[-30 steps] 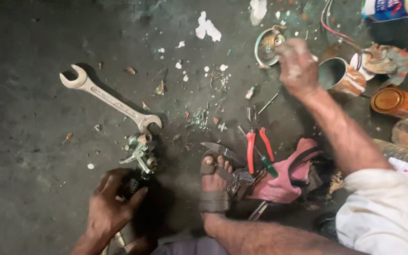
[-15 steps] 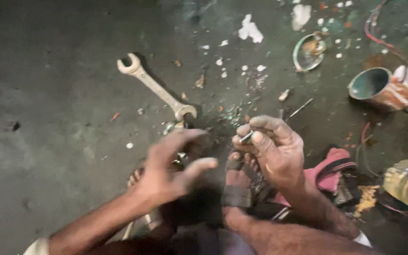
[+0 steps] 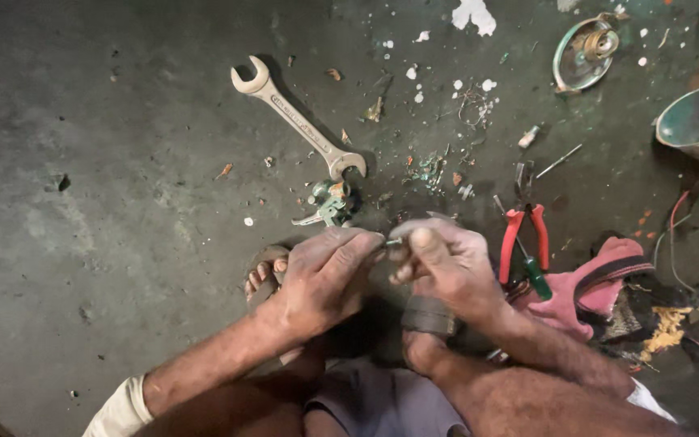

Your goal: The person sits on the floor disassembling a corroded brass valve. They unscrew parts with a screwdriver, pull components apart by hand, use pliers on a fitting, and manipulate the valve body and small internal pieces while handling debris.

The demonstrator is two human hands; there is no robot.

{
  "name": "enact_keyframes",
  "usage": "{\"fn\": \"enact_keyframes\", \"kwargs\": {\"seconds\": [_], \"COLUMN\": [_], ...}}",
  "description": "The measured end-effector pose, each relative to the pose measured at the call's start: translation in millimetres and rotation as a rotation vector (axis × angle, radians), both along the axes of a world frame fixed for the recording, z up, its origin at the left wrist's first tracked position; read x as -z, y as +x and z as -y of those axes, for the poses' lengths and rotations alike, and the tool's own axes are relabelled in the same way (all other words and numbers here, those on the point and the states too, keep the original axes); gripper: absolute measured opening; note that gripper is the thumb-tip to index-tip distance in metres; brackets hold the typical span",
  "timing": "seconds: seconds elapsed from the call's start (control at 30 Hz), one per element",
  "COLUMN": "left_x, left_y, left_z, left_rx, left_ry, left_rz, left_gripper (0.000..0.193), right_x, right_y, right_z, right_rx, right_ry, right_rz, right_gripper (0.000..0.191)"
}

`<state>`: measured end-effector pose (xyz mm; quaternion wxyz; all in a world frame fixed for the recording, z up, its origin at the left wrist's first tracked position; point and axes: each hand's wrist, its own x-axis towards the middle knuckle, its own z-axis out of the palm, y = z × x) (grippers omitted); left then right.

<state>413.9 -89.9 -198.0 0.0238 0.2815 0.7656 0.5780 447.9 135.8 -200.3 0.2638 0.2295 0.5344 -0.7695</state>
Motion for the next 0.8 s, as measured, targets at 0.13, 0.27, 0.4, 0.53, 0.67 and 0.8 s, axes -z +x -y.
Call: {"fn": "enact_keyframes", "kwargs": {"seconds": [0.13, 0.27, 0.4, 0.53, 0.67, 0.8], "left_x": [4.4, 5.7, 9.1, 13.3, 12.0, 7.6], "left_y": [2.3, 5.4, 8.7, 13.3, 15.5, 12.5], "left_z": [-0.5, -1.8, 0.9, 0.6, 2.4, 6.2], "left_rx": [-0.014, -0.048, -0.038, -0.057, -0.062, -0.019], "left_ry": [-0.053, -0.066, -0.125, -0.134, -0.183, -0.171], "left_rz": [0.025, 0.040, 0.048, 0.012, 0.017, 0.007], "left_gripper": [0.051, 0.045, 0.045, 0.047, 0.049, 0.052], "right_x": [-3.6, -4.2, 4.4, 7.4, 7.1, 9.7], "right_y": [-5.8, -6.9, -2.7, 1.7, -1.0, -2.6], "right_z": [4.4, 2.2, 4.4, 4.9, 2.3, 9.1], "right_rx": [-0.202, -0.112, -0.003, -0.176, -0.174, -0.097], "right_ry": [0.294, 0.026, -0.209, 0.132, 0.021, -0.052], "right_rz": [-0.125, -0.374, -0.057, -0.237, -0.336, 0.035], "right_gripper": [0.023, 0.022, 0.016, 0.016, 0.027, 0.015]}}
